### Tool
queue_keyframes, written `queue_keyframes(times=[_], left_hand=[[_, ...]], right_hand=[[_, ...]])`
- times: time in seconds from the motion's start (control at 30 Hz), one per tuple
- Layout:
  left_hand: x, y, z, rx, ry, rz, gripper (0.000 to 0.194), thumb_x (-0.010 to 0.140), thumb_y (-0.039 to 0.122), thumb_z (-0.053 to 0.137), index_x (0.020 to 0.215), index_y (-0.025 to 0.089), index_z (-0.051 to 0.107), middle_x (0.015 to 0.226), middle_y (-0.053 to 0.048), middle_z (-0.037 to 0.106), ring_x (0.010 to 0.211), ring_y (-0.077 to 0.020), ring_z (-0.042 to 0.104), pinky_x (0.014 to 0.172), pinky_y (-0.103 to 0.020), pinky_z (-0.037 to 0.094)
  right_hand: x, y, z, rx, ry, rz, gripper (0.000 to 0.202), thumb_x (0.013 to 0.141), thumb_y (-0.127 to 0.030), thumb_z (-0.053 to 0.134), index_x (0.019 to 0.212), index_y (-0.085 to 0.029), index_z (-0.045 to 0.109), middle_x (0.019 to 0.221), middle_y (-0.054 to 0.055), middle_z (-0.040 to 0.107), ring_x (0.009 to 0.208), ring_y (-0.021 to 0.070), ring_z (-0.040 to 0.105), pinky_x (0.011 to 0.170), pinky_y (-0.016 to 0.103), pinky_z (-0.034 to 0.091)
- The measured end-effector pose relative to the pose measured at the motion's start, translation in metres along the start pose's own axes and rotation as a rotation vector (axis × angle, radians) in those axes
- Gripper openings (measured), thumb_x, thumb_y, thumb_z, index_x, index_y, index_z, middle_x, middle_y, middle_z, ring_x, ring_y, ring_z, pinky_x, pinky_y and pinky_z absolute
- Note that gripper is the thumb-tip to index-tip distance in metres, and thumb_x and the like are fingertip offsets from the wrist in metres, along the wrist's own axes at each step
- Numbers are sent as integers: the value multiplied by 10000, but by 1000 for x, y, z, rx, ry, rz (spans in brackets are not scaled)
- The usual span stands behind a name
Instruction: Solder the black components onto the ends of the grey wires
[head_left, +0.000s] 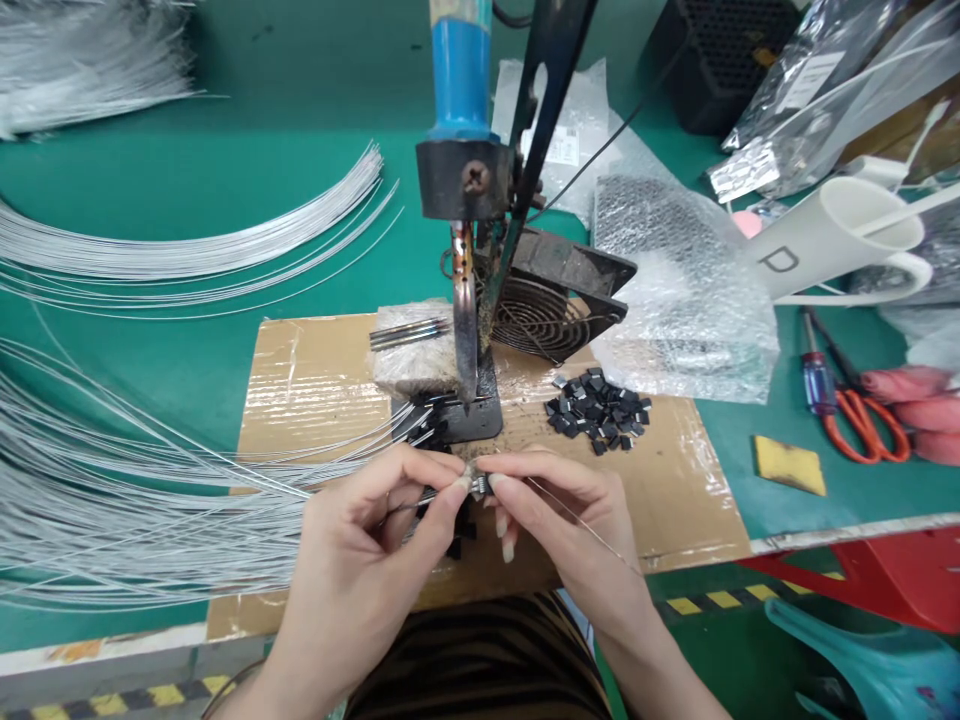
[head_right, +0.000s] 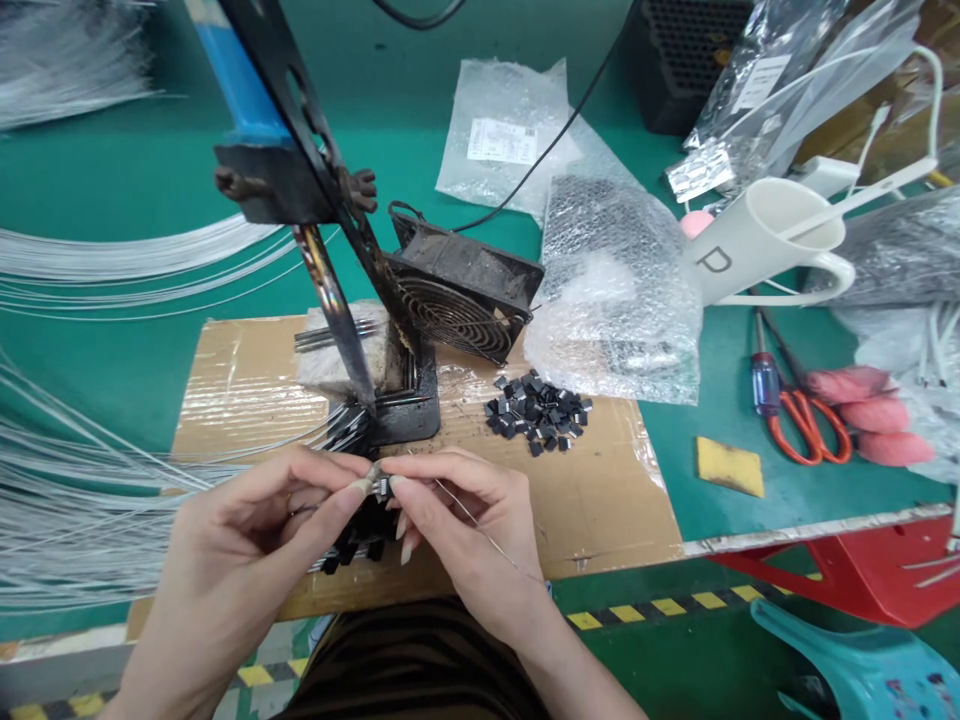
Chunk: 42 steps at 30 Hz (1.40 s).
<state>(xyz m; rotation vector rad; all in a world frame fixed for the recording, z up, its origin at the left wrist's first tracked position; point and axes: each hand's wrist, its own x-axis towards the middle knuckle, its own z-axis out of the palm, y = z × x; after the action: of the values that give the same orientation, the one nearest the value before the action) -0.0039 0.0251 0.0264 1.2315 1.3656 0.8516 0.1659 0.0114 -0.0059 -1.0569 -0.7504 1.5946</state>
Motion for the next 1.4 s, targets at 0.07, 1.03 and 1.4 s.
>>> queue_keyframes(times=[0.07,1.03,1.4], left_hand=[[0,-1,0,-2,-1,7,131,925,186,703,798,205,730,863,-9,780,625,-86,622,555,-164,464],[-3,-7,2,58,129,32,79,925,230,728,848,243,739,900,4,801,704,-99,713,526,-143,458],[-4,-5,2,79,135,20,89,925,238,723,838,240,738,875,10,794,674,-93,679,507,-150,430]], right_hand=[[0,0,0,-2,0,-2,130,936,-222,776,1011,-270,871,789,-5,718,570,49,643,561,131,571],[-8,0,-4,-16,1,21,101,943,-245,778,986,-287,859,737,-25,707,559,46,627,561,133,542],[-12,0,-1,-264,41,-152,201,959,-196,737,1069,-320,852,812,2,725,602,93,652,550,197,543]])
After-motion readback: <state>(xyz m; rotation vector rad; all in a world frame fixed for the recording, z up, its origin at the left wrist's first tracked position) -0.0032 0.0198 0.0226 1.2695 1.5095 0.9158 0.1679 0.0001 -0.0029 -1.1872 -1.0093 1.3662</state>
